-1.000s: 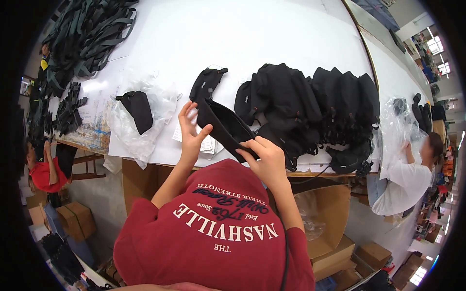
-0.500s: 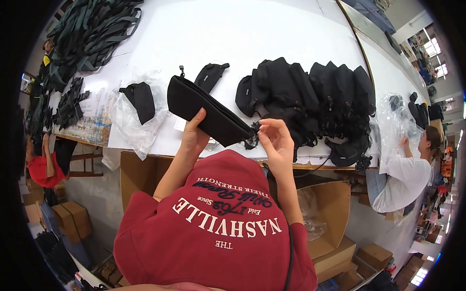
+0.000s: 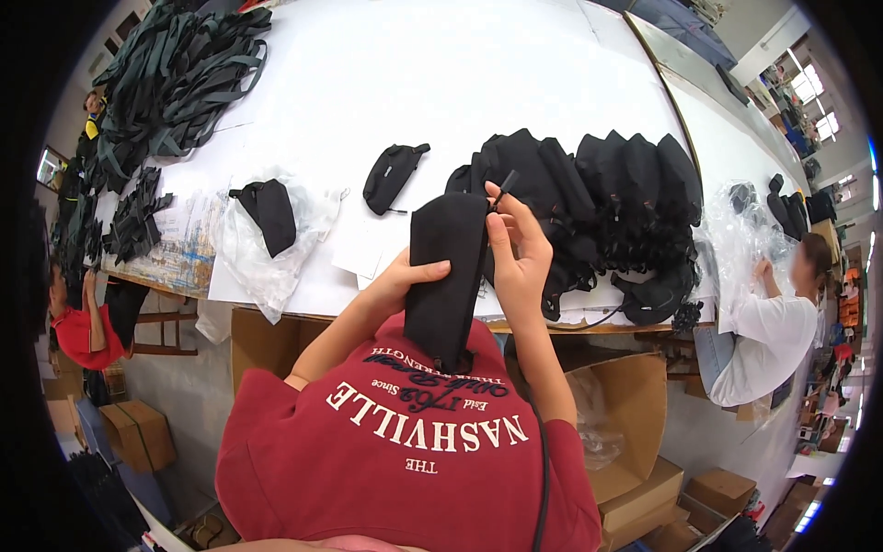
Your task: Packing black bags into protective covers and organizing them.
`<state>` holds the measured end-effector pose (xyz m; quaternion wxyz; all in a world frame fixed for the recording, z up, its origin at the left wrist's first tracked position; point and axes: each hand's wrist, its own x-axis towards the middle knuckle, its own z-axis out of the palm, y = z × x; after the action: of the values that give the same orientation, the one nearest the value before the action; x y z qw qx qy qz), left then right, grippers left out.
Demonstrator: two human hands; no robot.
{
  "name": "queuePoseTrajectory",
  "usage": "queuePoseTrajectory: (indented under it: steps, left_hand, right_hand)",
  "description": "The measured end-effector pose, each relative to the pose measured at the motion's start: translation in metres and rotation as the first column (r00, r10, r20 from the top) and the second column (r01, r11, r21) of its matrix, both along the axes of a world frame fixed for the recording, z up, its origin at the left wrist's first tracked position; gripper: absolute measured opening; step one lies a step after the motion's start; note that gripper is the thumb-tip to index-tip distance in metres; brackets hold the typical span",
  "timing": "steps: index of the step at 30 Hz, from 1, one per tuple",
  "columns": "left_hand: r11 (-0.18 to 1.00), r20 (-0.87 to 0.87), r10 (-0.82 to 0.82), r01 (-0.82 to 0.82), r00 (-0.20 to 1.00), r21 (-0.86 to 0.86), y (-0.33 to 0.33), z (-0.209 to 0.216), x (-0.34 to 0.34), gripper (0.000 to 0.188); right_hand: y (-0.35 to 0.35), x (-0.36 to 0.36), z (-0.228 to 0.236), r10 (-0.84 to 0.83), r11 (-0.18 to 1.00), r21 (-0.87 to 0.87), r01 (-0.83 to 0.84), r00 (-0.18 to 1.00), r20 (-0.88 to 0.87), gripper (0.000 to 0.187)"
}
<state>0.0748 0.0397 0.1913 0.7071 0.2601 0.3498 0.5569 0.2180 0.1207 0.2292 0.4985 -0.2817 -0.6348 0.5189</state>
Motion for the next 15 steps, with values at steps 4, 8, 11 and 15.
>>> queuePoseTrajectory:
  steps: [4,8,11,15]
  left_hand:
    - [0.999,-0.024,0.046,-0.047,0.999,-0.015,0.001,-0.002,0.001,0.051]
    - [0.994,-0.014,0.093,-0.094,0.996,-0.055,0.002,-0.003,0.0,0.044]
    - [0.986,0.082,0.138,-0.129,0.987,-0.107,0.005,-0.003,-0.004,0.04]
    - [0.98,0.272,0.169,-0.132,0.947,-0.148,0.016,-0.005,-0.019,0.034]
  right_hand:
    - [0.005,0.006,-0.002,-0.197,0.93,0.33,0.164,0.978,0.07,0.009]
    - [0.009,0.006,-0.007,-0.123,0.967,0.233,0.098,0.988,0.096,0.01]
    - [0.003,0.006,0.0,-0.085,0.936,0.353,0.003,0.972,0.218,0.011]
    - [-0.013,0.006,0.009,0.097,0.928,0.313,-0.202,0.942,0.321,0.015]
